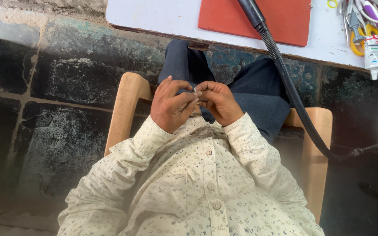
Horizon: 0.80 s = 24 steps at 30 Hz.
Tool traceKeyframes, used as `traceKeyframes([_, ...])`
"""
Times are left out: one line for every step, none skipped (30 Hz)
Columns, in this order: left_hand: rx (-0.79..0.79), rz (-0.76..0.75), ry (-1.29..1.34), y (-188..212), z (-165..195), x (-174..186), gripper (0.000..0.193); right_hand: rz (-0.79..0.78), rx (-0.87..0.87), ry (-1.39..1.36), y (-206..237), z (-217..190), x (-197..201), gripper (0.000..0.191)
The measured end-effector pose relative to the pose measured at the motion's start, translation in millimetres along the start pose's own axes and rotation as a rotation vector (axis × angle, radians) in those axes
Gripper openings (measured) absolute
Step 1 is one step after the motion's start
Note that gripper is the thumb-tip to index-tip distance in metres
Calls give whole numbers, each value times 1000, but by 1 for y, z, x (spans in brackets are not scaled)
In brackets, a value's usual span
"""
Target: The person holds a smartphone covered with a decorative printed shrink film and uses a heat gun to shrink the film around the phone. They rotate the phone, heat all sides, press and smooth the film edges by hand, and check the fit as the film tightens around the device.
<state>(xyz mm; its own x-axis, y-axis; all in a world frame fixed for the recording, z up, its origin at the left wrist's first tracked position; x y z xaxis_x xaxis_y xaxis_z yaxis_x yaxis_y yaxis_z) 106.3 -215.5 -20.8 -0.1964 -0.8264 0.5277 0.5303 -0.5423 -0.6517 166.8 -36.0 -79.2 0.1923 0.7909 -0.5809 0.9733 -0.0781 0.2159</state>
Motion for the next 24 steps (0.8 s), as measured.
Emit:
traceKeyframes([23,1,22,0,0,0,18,1,-2,-1,0,0,0,9])
traceKeyframes([45,3,45,-1,0,0,21,2,-3,-1,0,-1,0,9])
traceKeyframes([67,4,68,-2,-1,1,24,4,-6,-1,0,-2,1,9])
traceKeyframes([88,-34,53,-3,-1,1,27,6,-8,-2,0,-3,1,9])
traceKeyframes([110,-74,37,-4,-4,4,31,8,-11,-3,0,-4,1,9])
traceKeyframes([133,-113,22,-5,-5,6,36,-2,-11,10,1,-4,0,10])
traceKeyframes([105,-149,8,-7,-6,8,38,-12,-11,24,1,-4,-1,12])
traceKeyframes([78,-185,-7,-8,-6,9,40,-23,-11,38,1,-5,-2,15])
traceKeyframes([51,-221,-21,-8,-6,10,43,-5,-8,58,1,-4,-3,18])
traceKeyframes([116,-255,0,-8,-7,11,46,13,-3,80,2,-4,-3,22])
traceKeyframes([179,-288,22,-8,-9,11,50,31,3,102,2,-5,-3,25])
traceKeyframes([241,-321,44,-8,-11,11,53,91,-6,76,3,-6,-1,26])
traceKeyframes([252,-306,88,-9,-13,12,50,150,-13,51,4,-8,3,27])
traceKeyframes([264,-289,131,-10,-15,14,47,206,-21,27,4,-10,7,28])
traceKeyframes([278,-274,174,-9,-15,16,45,250,27,-3,6,-14,13,28])
traceKeyframes([325,-309,158,-8,-16,17,40,296,74,-33,9,-20,22,28])
traceKeyframes([370,-344,142,-8,-17,17,35,340,123,-64,11,-25,31,29])
traceKeyframes([413,-380,126,-8,-17,19,30,339,173,-119,13,-30,40,28])
traceKeyframes([435,-365,139,-9,-15,21,28,340,223,-175,15,-34,50,28])
traceKeyframes([457,-350,153,-10,-12,24,25,341,274,-231,17,-36,60,28])
traceKeyframes([477,-337,168,-14,-9,27,23,354,303,-284,17,-38,69,28])
traceKeyframes([474,-310,214,-19,-5,31,21,366,330,-338,18,-38,78,29])
traceKeyframes([471,-282,259,-24,-2,37,19,377,358,-392,18,-39,87,30])
traceKeyframes([465,-253,303,-31,2,43,18,370,407,-404,17,-41,94,30])
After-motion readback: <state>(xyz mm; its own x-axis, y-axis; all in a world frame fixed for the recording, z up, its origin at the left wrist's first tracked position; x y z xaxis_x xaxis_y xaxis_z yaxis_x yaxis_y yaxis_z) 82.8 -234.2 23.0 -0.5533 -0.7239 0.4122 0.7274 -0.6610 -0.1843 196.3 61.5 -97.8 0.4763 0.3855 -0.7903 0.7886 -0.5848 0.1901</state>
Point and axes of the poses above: each hand's wrist, its own y-axis away from the middle knuckle, its own x-axis out of the back of the hand, z = x × y, the point moved 2 cm from there along -y, towards the middle knuckle, and after that the axes turned 4 degrees about z, right-handed, at the moved point
